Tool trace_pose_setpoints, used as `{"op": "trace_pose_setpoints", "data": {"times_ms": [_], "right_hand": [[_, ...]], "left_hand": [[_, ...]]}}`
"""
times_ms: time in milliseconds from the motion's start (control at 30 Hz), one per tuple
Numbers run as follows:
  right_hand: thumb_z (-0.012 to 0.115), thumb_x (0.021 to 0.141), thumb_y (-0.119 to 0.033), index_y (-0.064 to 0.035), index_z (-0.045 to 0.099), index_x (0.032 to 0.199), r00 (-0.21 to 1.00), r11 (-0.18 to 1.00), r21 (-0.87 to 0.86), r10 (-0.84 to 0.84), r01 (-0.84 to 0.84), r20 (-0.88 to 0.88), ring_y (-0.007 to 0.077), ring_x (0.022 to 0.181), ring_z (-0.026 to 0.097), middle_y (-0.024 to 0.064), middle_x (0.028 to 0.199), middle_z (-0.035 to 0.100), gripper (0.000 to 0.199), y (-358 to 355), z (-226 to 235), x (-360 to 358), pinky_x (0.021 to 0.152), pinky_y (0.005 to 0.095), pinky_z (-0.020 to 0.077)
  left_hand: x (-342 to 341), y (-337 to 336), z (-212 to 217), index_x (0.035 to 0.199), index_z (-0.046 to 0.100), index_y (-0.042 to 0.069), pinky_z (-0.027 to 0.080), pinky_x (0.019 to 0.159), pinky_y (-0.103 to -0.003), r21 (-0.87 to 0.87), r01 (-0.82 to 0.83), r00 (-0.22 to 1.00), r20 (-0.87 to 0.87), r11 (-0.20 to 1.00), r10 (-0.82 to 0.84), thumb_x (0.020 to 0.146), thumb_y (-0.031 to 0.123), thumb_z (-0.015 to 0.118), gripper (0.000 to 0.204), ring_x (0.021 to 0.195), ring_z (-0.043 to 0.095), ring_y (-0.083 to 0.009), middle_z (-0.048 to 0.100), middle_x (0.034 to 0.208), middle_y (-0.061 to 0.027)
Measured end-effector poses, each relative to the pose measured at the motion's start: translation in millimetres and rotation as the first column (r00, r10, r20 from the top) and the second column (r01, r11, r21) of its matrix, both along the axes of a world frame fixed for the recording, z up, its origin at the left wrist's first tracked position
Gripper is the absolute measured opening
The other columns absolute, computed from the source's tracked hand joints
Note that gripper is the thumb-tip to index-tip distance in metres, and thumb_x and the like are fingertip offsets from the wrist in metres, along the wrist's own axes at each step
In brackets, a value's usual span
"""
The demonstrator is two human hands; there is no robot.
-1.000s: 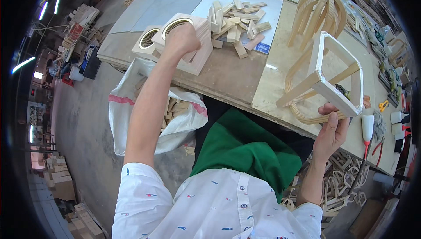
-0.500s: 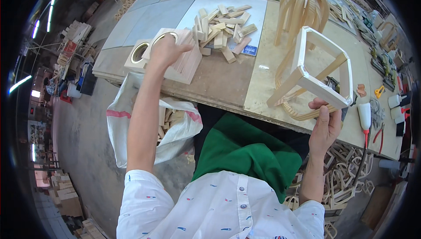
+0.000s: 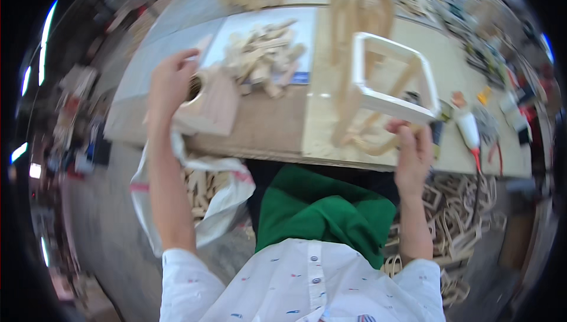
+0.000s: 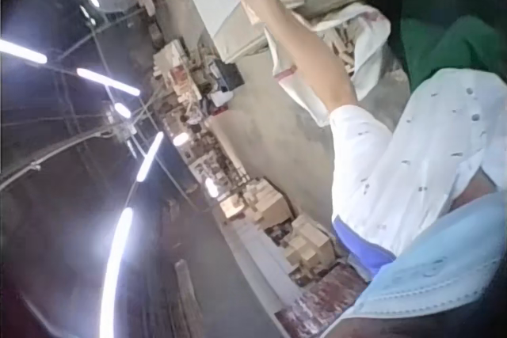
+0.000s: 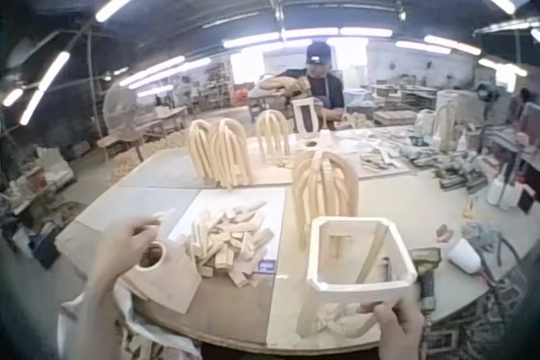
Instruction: The person assembles small wooden frames by applying glue to joints and securing them with a pneumatic nail gun. They repeatedly pick up wooden pieces, align them, apply adhesive, and fasten the joints, building up a structured frame.
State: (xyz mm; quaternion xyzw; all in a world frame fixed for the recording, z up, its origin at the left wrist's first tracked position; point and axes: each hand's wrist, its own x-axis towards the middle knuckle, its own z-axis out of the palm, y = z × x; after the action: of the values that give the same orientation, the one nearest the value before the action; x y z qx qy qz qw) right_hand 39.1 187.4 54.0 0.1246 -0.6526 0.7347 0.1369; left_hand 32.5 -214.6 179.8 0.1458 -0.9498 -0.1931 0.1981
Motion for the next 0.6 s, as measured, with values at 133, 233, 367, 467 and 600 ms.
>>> {"op": "trace_pose_setpoints", "data": {"times_ms": [133, 233, 367, 467, 600], "right_hand": [[0.051, 0.097, -0.008, 0.0017, 0.057, 0.105, 0.997, 0.997, -0.069, 0.042, -0.037, 0.062, 0.0114, 0.090, 0.061, 0.0050, 0.096, 0.065, 0.014, -1.6, 6.9, -8.3, 0.081, 0.0245, 0.0466], [0.051, 0.096, -0.009, 0.0008, 0.057, 0.107, 0.999, 0.996, -0.085, 0.032, -0.031, 0.002, 0.0103, 0.089, 0.061, 0.0036, 0.095, 0.064, 0.015, -1.0, 7.7, -15.6, 0.081, 0.0248, 0.0466], [0.052, 0.096, -0.009, 0.0006, 0.057, 0.109, 0.999, 0.997, -0.064, 0.046, -0.046, 0.005, 0.0106, 0.088, 0.060, 0.0039, 0.094, 0.063, 0.017, -0.1, 7.6, -17.5, 0.082, 0.0258, 0.0471], [0.050, 0.097, -0.009, 0.0019, 0.055, 0.112, 0.998, 0.998, -0.004, 0.063, -0.063, 0.014, 0.0131, 0.092, 0.062, 0.0055, 0.098, 0.063, 0.020, 0.7, 12.4, -13.5, 0.085, 0.0270, 0.0482], [0.051, 0.097, -0.011, 0.0016, 0.055, 0.113, 0.998, 0.998, 0.003, 0.067, -0.067, -0.014, 0.0122, 0.091, 0.061, 0.0050, 0.098, 0.063, 0.021, 1.7, 10.2, -12.6, 0.084, 0.0266, 0.0487]], "left_hand": [[9.9, 118.9, 54.9, 0.111, 0.069, 0.005, 0.046, 0.083, -0.027, 0.064, 0.515, 0.813, -0.353, 0.855, -0.463, 0.090, 0.005, 0.057, 0.024, 0.096, 0.062, -0.0148, 0.068, 0.103, -0.0091], [1.9, 175.5, 66.0, 0.107, 0.069, 0.003, 0.047, 0.081, -0.029, -0.039, 0.799, 0.567, -0.283, 0.600, -0.774, 0.087, 0.002, 0.059, 0.023, 0.093, 0.063, -0.0196, 0.068, 0.100, -0.0104], [-18.1, 210.8, 59.4, 0.107, 0.068, 0.001, 0.047, 0.081, -0.029, -0.097, 0.894, 0.428, -0.105, 0.437, -0.898, 0.085, -0.002, 0.059, 0.024, 0.092, 0.062, -0.0214, 0.066, 0.100, -0.0110], [-26.4, 219.1, 50.4, 0.107, 0.069, 0.003, 0.047, 0.077, -0.030, -0.060, 0.907, 0.415, -0.031, 0.416, -0.909, 0.085, 0.000, 0.059, 0.024, 0.086, 0.061, -0.0211, 0.066, 0.096, -0.0102], [-27.8, 221.7, 44.3, 0.107, 0.068, 0.003, 0.047, 0.076, -0.030, -0.019, 0.908, 0.419, 0.008, 0.419, -0.908, 0.086, 0.001, 0.059, 0.023, 0.086, 0.061, -0.0207, 0.066, 0.095, -0.0094]]}}
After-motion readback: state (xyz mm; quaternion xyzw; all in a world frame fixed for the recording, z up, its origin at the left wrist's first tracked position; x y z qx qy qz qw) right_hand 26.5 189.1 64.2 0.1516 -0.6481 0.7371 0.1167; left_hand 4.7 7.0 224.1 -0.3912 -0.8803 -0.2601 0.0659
